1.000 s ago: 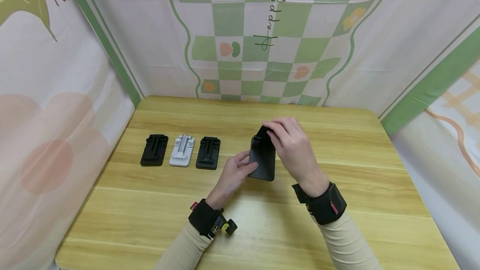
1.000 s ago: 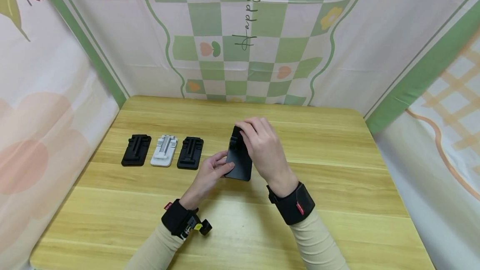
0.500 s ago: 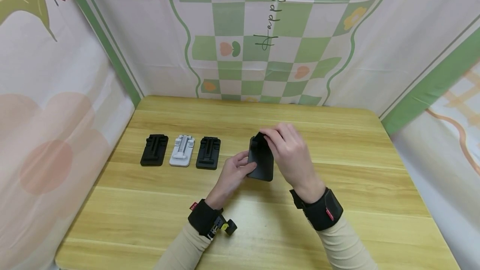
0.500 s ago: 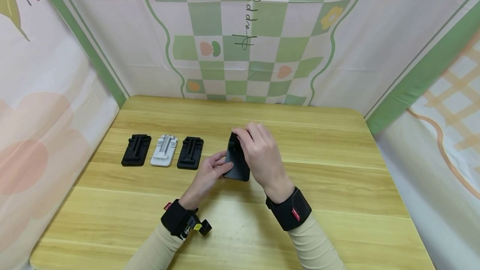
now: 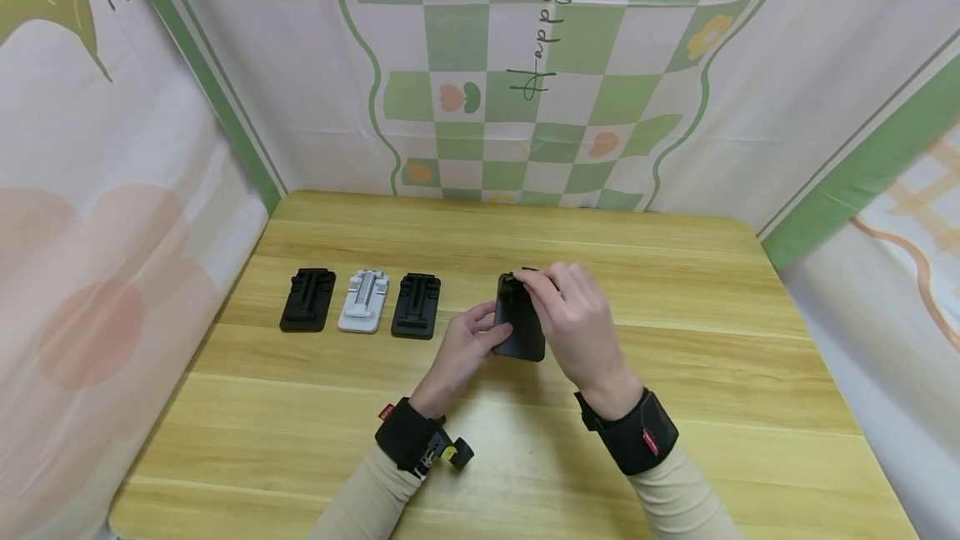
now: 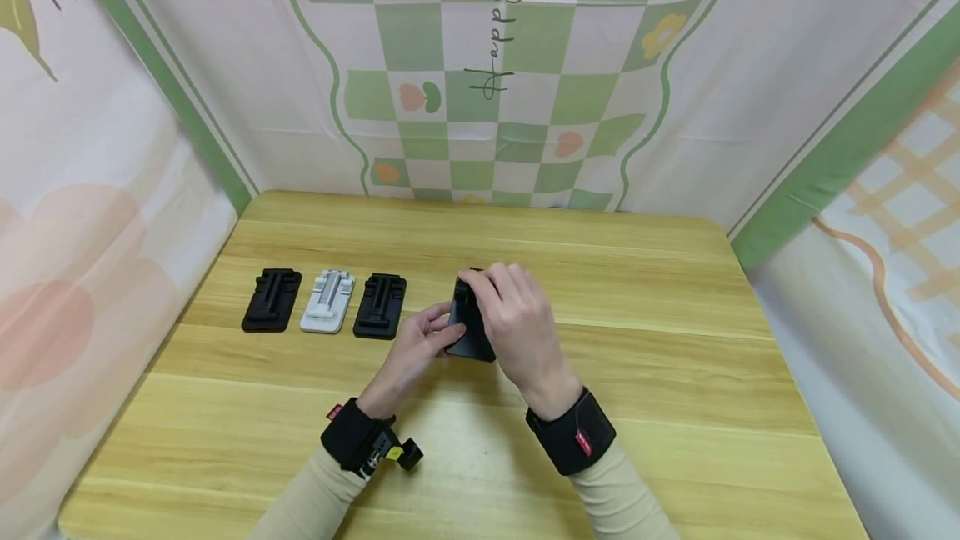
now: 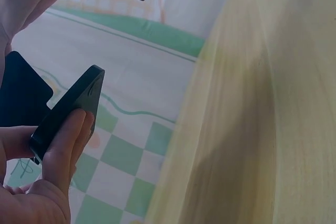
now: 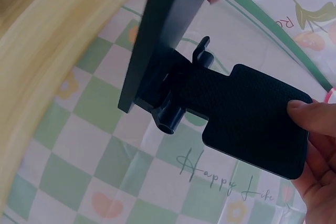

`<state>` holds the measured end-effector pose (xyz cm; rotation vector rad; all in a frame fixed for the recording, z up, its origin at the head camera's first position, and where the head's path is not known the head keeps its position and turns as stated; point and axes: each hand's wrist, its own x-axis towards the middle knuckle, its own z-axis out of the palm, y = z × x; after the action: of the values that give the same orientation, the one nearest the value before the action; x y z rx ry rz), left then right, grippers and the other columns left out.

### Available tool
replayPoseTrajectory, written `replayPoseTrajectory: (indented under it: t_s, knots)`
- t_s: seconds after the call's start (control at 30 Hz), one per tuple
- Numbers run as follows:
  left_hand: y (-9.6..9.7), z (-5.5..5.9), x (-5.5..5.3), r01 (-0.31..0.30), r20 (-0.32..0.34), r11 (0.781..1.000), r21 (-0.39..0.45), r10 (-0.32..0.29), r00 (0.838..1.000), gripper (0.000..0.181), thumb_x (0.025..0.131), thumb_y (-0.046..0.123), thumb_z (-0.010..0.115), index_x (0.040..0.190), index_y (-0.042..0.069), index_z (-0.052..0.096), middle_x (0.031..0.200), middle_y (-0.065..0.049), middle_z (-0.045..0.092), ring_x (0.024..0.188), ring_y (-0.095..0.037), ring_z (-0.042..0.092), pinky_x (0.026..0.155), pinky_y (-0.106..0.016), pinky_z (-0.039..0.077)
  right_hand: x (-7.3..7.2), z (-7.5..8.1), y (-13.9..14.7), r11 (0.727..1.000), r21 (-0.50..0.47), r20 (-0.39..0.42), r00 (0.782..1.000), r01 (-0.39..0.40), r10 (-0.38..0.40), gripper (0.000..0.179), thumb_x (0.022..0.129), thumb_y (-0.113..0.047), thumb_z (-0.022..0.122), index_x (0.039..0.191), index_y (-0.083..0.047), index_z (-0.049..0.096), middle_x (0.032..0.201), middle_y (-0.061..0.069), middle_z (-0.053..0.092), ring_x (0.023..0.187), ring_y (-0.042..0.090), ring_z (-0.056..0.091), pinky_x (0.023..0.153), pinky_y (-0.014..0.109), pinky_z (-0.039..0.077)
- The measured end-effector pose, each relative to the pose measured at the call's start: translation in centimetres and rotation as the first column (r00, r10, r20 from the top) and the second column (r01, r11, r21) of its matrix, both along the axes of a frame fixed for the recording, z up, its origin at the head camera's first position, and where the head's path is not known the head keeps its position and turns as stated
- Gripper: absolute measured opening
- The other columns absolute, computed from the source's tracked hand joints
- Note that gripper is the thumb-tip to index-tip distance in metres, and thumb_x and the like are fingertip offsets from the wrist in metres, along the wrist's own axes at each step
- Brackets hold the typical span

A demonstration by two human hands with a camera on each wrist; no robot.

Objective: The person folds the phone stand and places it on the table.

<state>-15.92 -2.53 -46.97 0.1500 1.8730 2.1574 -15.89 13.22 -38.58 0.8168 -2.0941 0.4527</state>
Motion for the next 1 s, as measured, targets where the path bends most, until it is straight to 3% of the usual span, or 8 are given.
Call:
replayPoseTrajectory:
  t_s: [0.4,0.6,0.8,1.0]
  knots:
    - [-0.1,0.4,-0.3,-0.017,0.028,1.000,0.004,0.017,0.999,0.050,0.090,0.014,0.060,0.137,0.004,0.047,0.115,-0.016,0.066,0.092,-0.020,0.066,0.069,-0.024,0.052,0.7,-0.8,-0.4,1.000,-0.001,-0.034,0.999,0.007,-0.007,0.021,0.084,0.002,0.063,0.104,-0.004,0.068,0.079,0.008,0.056,0.069,0.022,0.049,0.056,0.034,0.045]
    - [-0.3,2.7,0.5,-0.021,0.035,0.999,-0.032,0.022,0.999,0.048,0.091,0.011,0.058,0.136,0.001,0.048,0.113,-0.016,0.067,0.086,-0.019,0.066,0.063,-0.021,0.048,0.9,-0.9,-0.6,1.000,0.008,-0.058,0.998,0.010,-0.010,0.021,0.084,0.003,0.063,0.103,-0.004,0.068,0.080,0.008,0.057,0.068,0.022,0.049,0.056,0.035,0.046]
    - [-0.2,1.1,-0.3,-0.041,0.017,0.999,-0.031,0.041,0.999,0.046,0.090,0.018,0.062,0.133,0.008,0.052,0.108,-0.010,0.070,0.075,-0.012,0.061,0.060,-0.022,0.043,1.0,-1.0,-1.0,1.000,0.019,-0.110,0.994,0.009,-0.007,0.018,0.087,0.003,0.058,0.100,-0.002,0.069,0.079,0.008,0.058,0.066,0.022,0.050,0.054,0.034,0.045]
    - [-0.1,1.1,-0.5,-0.067,-0.008,0.998,0.001,0.067,0.998,0.046,0.088,0.020,0.064,0.132,0.008,0.054,0.106,-0.011,0.070,0.071,-0.011,0.059,0.061,-0.022,0.045,1.0,-1.2,-1.4,0.999,0.044,-0.148,0.989,0.017,-0.010,0.020,0.091,0.003,0.051,0.099,-0.001,0.069,0.079,0.009,0.059,0.064,0.021,0.049,0.053,0.032,0.045]
